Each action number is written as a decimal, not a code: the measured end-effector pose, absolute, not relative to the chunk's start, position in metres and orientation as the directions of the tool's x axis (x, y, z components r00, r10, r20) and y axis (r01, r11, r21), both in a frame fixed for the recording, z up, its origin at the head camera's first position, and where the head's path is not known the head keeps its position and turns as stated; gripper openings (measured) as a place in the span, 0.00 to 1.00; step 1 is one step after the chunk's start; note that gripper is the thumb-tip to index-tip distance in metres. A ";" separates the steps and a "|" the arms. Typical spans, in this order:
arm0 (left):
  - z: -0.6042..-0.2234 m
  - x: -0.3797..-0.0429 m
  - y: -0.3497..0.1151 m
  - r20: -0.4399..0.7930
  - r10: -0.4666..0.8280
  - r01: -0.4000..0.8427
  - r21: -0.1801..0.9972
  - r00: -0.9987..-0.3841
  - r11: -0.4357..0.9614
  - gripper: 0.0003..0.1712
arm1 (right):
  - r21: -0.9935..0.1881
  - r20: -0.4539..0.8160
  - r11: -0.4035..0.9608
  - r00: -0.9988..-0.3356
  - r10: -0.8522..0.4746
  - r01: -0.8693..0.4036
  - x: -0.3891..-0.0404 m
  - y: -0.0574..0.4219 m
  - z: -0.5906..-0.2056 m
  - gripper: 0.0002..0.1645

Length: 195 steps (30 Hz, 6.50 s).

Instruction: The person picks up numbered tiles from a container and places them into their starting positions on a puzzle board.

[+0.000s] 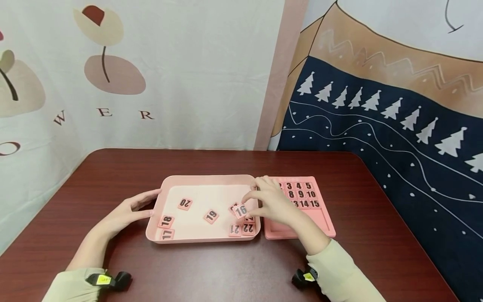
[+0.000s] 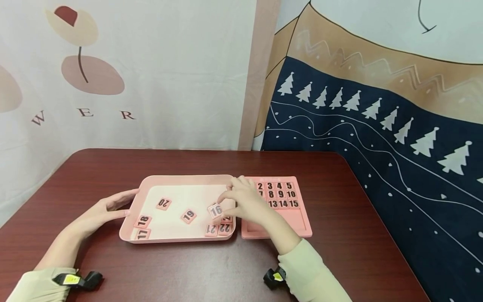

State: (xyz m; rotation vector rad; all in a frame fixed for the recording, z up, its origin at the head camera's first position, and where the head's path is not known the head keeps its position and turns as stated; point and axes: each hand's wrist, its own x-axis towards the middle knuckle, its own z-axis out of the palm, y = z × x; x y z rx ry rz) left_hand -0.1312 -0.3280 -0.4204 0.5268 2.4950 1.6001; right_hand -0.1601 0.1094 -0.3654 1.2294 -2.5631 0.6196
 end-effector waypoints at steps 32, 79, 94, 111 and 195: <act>-0.418 -0.131 -0.328 0.067 0.363 0.213 0.901 -0.929 0.379 0.34 | -0.402 0.346 0.705 -0.810 -0.474 -0.585 -0.159 0.194 -0.405 0.19; -0.418 -0.131 -0.328 0.054 0.356 0.204 0.894 -0.933 0.399 0.34 | -0.383 0.250 0.748 -0.840 -0.481 -0.542 -0.153 0.182 -0.400 0.22; -0.417 -0.131 -0.329 0.061 0.360 0.209 0.897 -0.931 0.388 0.34 | -0.374 0.258 0.733 -0.823 -0.506 -0.568 -0.155 0.180 -0.394 0.25; -0.418 -0.130 -0.327 0.077 0.364 0.222 0.900 -0.928 0.376 0.34 | -0.341 0.415 0.507 -0.611 -0.674 -0.792 -0.157 0.106 -0.352 0.25; -0.421 -0.131 -0.327 0.082 0.368 0.229 0.899 -0.926 0.374 0.33 | -0.218 0.368 0.527 -0.569 -0.735 -0.822 -0.142 0.034 -0.352 0.20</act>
